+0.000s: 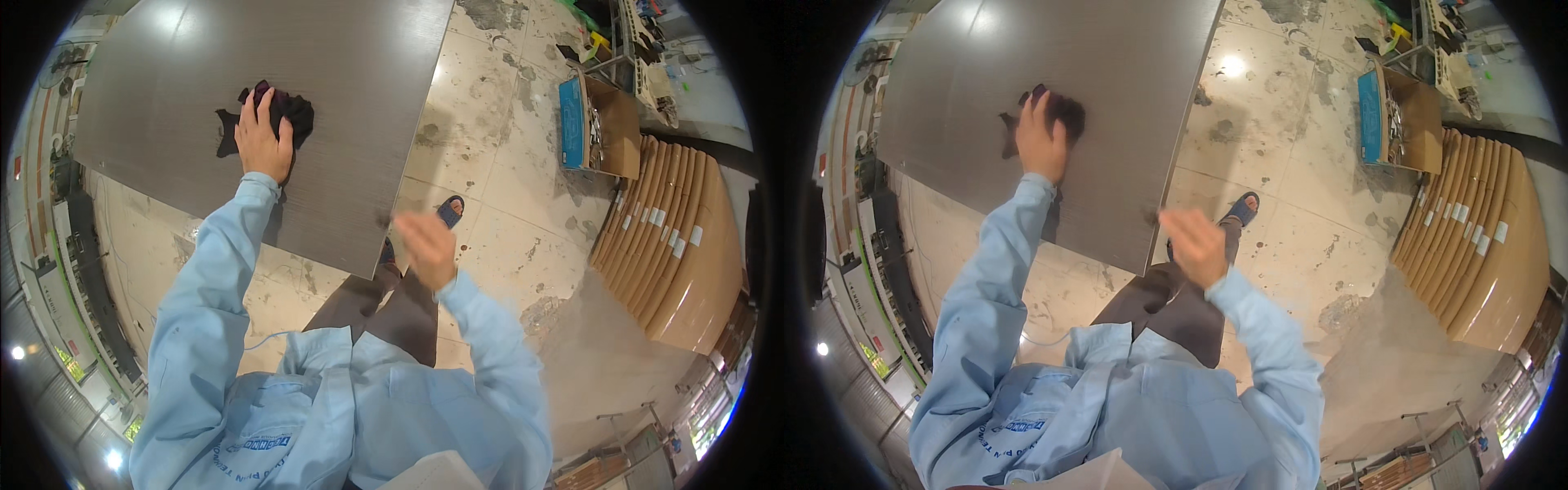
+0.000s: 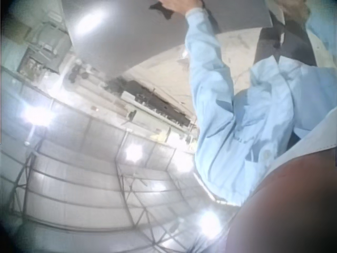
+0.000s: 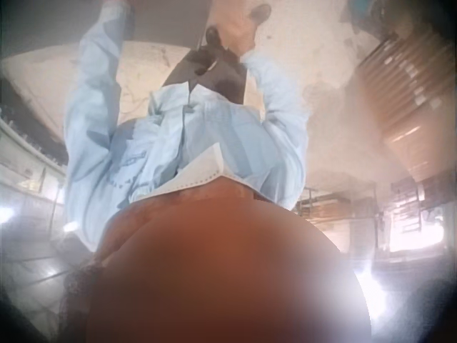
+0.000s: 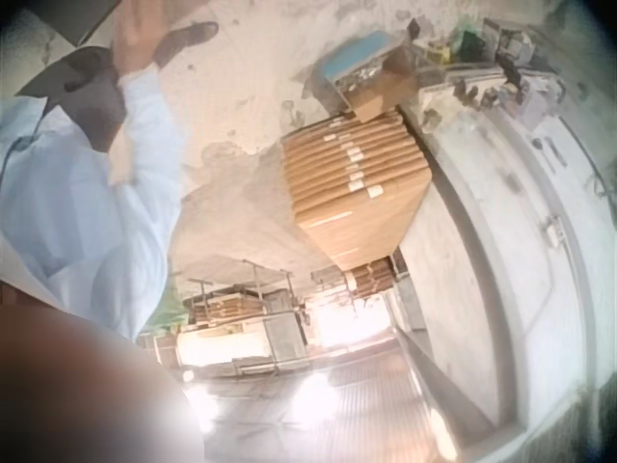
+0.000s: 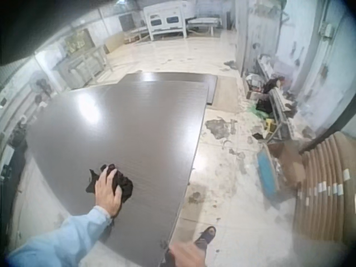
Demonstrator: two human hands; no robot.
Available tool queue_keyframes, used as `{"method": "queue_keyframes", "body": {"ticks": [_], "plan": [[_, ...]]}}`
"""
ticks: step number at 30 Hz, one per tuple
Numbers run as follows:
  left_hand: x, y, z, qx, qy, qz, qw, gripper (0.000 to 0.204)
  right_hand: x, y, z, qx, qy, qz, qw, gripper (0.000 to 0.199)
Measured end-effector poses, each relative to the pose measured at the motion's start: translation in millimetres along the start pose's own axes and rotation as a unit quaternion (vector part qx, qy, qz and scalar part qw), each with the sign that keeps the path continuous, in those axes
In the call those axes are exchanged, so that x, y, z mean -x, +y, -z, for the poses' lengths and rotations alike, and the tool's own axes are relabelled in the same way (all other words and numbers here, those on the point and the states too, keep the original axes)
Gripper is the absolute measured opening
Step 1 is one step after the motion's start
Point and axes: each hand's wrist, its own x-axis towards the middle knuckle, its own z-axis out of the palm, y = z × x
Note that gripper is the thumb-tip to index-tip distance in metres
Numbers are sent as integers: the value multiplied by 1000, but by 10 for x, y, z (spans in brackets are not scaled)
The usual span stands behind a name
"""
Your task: The person wipes a large gray panel with a black cloth, then uses a small metal tool to scrape the surface while wiping with the other hand. The person later picks up a small can and applies its contents to the cloth before continuing to wipe the panel.
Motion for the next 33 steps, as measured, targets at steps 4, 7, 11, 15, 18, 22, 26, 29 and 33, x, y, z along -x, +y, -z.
{"method": "queue_keyframes", "body": {"ticks": [4,7,11,15,18,22,26,29,33], "plan": [[-9,30,-27,9,22,-4,1000,57,-169,-312,105,-5,100,104,990,39],[-10,20,-54,-7,25,-1,1000,56,-912,146,140,127,210,21,969,30],[-20,-23,-103,-19,37,-3,999,56,-928,410,-107,103,174,-4,979,36],[-3,-40,-135,-25,45,-2,999,56,285,-318,-186,59,56,-21,996,34],[-1,-37,-137,-23,60,-14,998,55,560,-646,-59,0,8,21,1000,31],[-28,-54,-142,-21,43,3,999,56,-386,-54,42,144,94,8,985,36],[-46,-100,-171,-36,46,1,998,56,-548,118,-3,158,68,16,985,43],[-38,-119,-195,-29,64,-2,998,54,31,-270,83,83,-14,37,996,43],[-23,-97,-198,-10,72,-8,997,54,-128,-250,240,108,19,53,993,40]]}}
